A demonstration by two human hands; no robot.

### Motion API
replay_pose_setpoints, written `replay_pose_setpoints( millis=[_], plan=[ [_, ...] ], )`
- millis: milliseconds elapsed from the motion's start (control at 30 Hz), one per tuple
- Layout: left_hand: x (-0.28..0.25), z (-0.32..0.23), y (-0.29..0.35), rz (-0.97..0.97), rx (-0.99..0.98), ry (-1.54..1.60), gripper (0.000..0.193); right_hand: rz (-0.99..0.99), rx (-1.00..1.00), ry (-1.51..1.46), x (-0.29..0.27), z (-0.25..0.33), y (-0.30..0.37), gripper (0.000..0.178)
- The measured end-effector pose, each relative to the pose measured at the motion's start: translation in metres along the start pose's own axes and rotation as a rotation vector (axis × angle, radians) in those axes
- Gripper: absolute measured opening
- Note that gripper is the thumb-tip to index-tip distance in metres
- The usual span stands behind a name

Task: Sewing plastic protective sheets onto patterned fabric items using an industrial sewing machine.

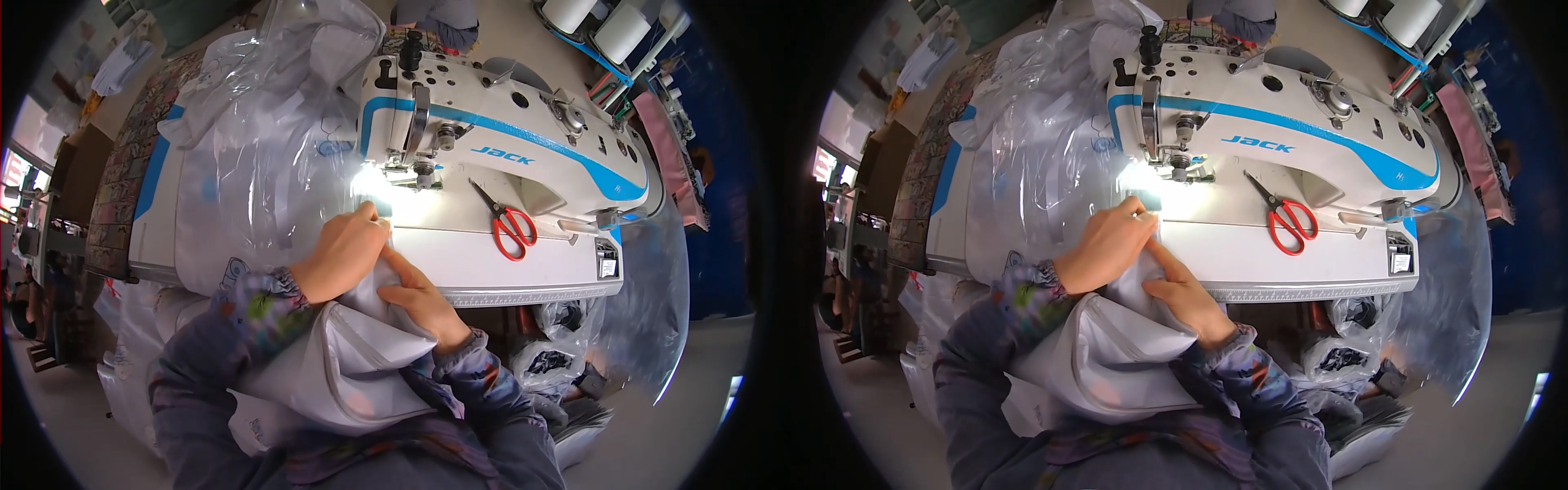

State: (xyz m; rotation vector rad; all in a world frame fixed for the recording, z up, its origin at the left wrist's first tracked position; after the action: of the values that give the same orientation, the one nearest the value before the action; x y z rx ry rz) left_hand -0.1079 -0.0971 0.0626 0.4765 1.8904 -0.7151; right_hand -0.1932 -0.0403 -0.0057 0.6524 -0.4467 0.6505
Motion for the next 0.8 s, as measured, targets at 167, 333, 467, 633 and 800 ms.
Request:
replay_pose_setpoints(
  millis=[167, 333, 467, 633, 800],
  plan=[
    [0.003, 0.012, -0.014, 0.055, -0.053, 0.005, 0.016, 0.004, 0.054, -0.056, -0.006, 0.013, -0.016, 0.073],
    [0.000, 0.027, -0.021, 0.009, -0.072, -0.010, 0.017, -0.002, 0.160, -0.062, -0.004, 0.029, -0.025, 0.073],
    [-0.013, 0.025, -0.015, -0.177, -0.026, -0.004, 0.012, -0.034, 0.154, -0.053, -0.019, 0.026, -0.022, 0.069],
    [-0.046, 0.081, 0.196, -0.929, -0.416, 0.078, 0.028, -0.161, -0.172, -0.222, -0.027, 0.008, 0.058, 0.065],
    [-0.012, 0.115, 0.383, -1.440, -0.964, 0.416, 0.054, -0.209, 0.078, -0.302, -0.011, -0.100, 0.122, 0.056]
  ],
)
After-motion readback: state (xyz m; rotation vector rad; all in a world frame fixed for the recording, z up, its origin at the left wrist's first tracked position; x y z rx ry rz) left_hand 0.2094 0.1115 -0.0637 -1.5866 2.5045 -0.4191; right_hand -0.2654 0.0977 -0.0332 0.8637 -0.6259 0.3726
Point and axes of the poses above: each hand's wrist, its own y-axis away from the middle knuckle, its own x-axis out of the palm, z = x × y, the point moved 9 cm from there along -y, towards the middle knuckle, and after that the axes turned 13 degrees about x, right-handed, at the moved point
